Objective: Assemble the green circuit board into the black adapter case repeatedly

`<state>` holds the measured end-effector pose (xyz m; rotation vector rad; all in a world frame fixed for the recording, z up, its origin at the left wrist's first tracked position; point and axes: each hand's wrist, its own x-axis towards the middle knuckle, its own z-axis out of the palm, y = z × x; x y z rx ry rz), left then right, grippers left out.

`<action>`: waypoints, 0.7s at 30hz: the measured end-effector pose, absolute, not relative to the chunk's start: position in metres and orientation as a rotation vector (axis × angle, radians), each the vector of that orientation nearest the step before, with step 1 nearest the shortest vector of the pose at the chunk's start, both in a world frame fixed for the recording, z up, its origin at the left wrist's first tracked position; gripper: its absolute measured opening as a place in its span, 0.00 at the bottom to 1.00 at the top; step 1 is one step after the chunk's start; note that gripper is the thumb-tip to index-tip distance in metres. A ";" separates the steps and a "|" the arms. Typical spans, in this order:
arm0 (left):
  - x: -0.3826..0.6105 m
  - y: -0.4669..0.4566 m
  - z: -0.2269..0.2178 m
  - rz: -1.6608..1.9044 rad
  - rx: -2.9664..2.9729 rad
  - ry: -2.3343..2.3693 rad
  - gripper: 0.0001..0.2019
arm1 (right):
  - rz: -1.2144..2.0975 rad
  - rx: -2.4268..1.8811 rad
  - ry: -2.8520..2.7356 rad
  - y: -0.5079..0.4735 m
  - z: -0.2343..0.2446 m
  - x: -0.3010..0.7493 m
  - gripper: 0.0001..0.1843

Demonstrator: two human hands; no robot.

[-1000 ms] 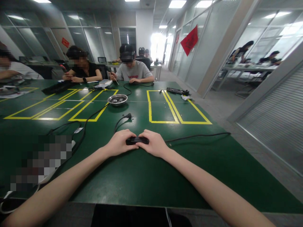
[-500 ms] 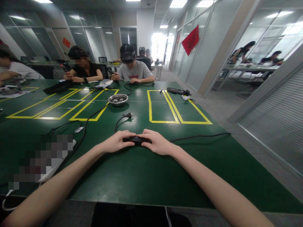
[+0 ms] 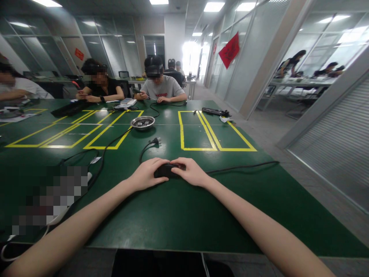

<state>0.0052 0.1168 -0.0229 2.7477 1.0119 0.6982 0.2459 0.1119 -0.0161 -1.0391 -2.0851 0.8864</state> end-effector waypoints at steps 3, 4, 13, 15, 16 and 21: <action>0.011 0.116 -0.020 0.637 2.947 1.014 0.25 | 1.130 -1.059 -1.912 0.116 -0.020 0.247 0.19; 0.012 0.115 -0.019 0.597 3.004 1.001 0.24 | 1.193 -1.072 -1.874 0.116 -0.021 0.247 0.21; 0.011 0.115 -0.019 0.418 3.029 0.930 0.21 | 0.493 -0.951 -2.380 0.103 -0.006 0.251 0.22; 0.011 0.115 -0.019 0.434 2.979 0.919 0.20 | 0.419 -0.929 -2.487 0.102 -0.004 0.252 0.21; 0.011 0.115 -0.019 0.449 2.953 0.918 0.20 | 0.399 -0.931 -2.520 0.102 -0.003 0.253 0.19; 0.009 0.114 -0.016 0.466 2.914 0.914 0.19 | 0.471 -0.888 -2.527 0.101 0.000 0.254 0.16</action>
